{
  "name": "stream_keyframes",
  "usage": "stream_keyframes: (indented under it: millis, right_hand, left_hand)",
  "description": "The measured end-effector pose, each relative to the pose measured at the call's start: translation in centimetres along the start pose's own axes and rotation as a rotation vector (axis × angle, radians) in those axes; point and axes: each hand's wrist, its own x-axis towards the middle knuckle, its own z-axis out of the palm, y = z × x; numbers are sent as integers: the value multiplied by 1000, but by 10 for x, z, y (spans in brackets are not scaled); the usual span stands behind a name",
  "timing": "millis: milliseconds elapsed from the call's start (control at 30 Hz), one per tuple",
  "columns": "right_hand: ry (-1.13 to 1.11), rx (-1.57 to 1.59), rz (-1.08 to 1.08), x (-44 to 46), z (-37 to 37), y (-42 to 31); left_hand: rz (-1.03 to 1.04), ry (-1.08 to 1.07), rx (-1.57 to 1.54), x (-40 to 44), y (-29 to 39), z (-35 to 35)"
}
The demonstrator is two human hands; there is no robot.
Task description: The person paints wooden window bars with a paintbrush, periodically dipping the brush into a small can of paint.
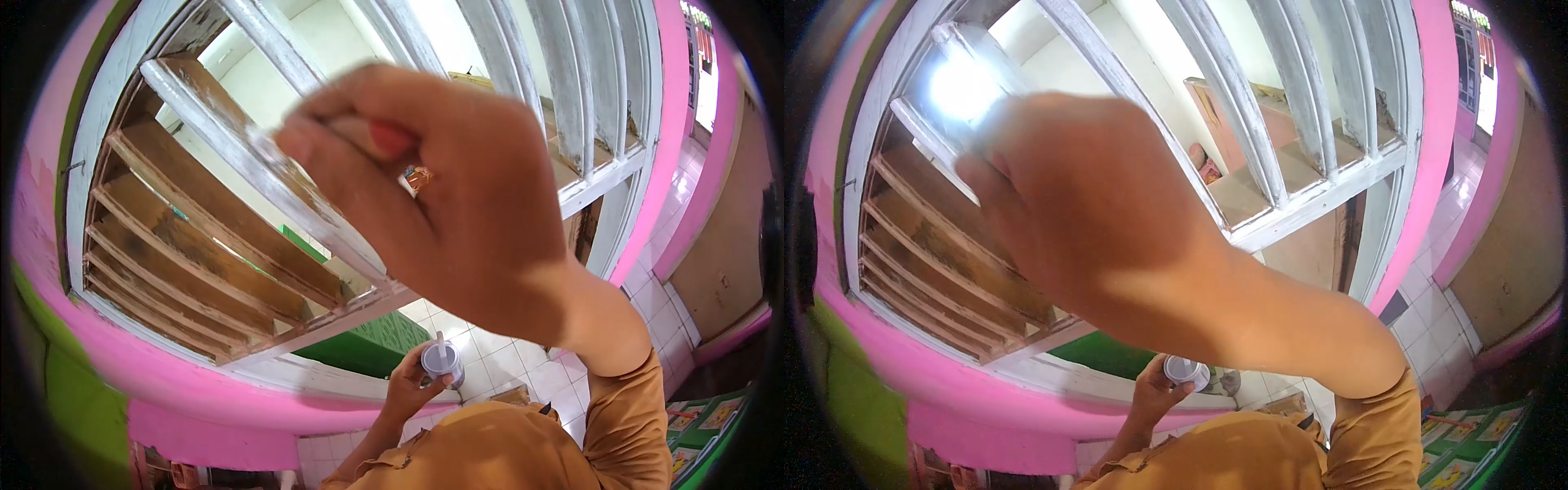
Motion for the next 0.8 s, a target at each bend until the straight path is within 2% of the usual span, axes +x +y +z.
stream_keyframes:
  millis: [133,233,333,400,533,633,800]
  right_hand:
    - [-32,-23,-46,11,-7,-6]
    - [-167,-95,14,-1,-21,-7]
    - [-300,-100,179,-19,-29,1]
    - [-376,-155,193,-21,-28,3]
    - [-370,-219,167,0,-25,-2]
    - [-135,-84,6,13,-22,0]
    - [-453,-3,257,16,-44,3]
  left_hand:
    - [-21,6,11,1,4,3]
    - [18,2,41,2,3,2]
    - [20,23,35,1,2,0]
    - [-14,20,35,0,2,-2]
    - [-3,5,16,-1,-1,-2]
    - [0,0,15,0,0,-1]
    - [-5,11,1,-2,-2,-1]
